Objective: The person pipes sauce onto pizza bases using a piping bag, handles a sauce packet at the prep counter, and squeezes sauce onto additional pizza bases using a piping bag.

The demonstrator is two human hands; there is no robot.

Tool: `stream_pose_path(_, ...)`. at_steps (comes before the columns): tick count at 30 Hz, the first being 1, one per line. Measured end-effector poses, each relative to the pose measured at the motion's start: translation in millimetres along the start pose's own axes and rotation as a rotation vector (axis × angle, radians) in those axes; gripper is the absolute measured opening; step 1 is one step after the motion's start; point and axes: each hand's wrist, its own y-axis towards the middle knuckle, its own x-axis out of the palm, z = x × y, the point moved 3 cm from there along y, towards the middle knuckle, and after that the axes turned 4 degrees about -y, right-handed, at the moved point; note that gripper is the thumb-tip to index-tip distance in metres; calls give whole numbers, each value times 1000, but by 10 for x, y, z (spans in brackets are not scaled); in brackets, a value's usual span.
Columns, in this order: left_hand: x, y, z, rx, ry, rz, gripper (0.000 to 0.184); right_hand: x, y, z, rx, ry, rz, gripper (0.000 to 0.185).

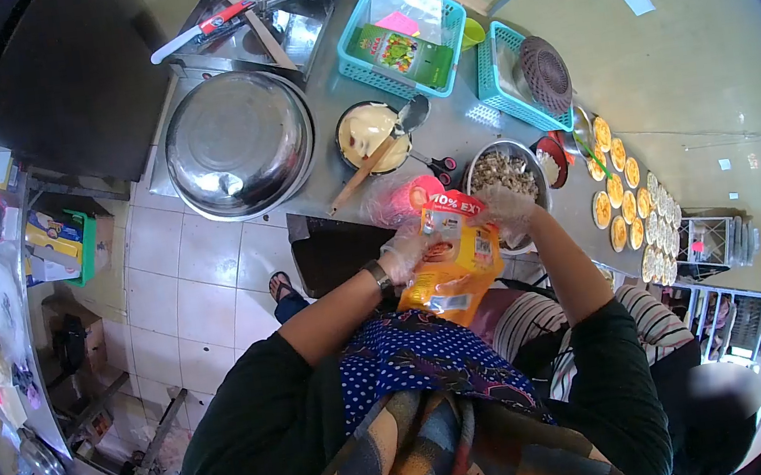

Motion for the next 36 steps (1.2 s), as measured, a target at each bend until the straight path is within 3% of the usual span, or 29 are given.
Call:
stream_pose_path(1,2,8,-26,1,-1,0,21,31,-6,83,359,654,-8,33)
stream_pose_path(3,12,57,-80,262,243,-20,23,129,63,262,330,676,5,30)
stream_pose_path(5,-86,269,-248,255,148,-43,24,118,83,230,306,697,16,27)
stream_pose_path(7,-151,337,-304,9,62,58,28,66,95,82,394,411,104,26)
stream_pose_path(11,216,-85,104,-62,-98,135,33,186,127,144,360,296,257,30)
stream_pose_path(14,189,20,41,-116,-296,34,37,48,85,-132,409,118,328,36)
stream_pose_path(20,84,203,-150,-144,-311,-74,30,-16,55,-147,510,365,237,36)
stream_pose_path(22,70,207,-137,149,-53,-116,25,19,77,-65,383,539,-42,28)
stream_pose_path(23,41,235,-163,148,-50,-118,25,21,72,-76,384,540,-39,28)
stream_pose_path(25,-22,281,-159,299,355,-58,22,11,88,-175,388,476,-90,29)
stream_pose_path(26,-19,275,-144,300,353,-56,22,-14,95,-269,387,474,-92,29)
stream_pose_path(28,-17,254,-120,261,247,-64,22,-19,63,-369,627,464,-93,30)
stream_pose_path(29,78,110,13,263,246,-64,22,28,64,-261,626,461,-93,30)
stream_pose_path(30,203,-74,187,450,538,-93,23,71,115,-151,208,-100,-106,36)
stream_pose_path(31,306,-211,298,634,830,-121,23,121,152,-170,-7,-374,-140,39)
stream_pose_path(32,225,-73,175,635,828,-120,23,149,174,-235,-226,-649,-113,42)
stream_pose_path(34,49,240,-117,379,386,-110,24,169,315,-123,440,-277,-96,42)
stream_pose_path(36,16,325,-230,254,121,-91,25,174,343,-127,326,-324,-124,41)
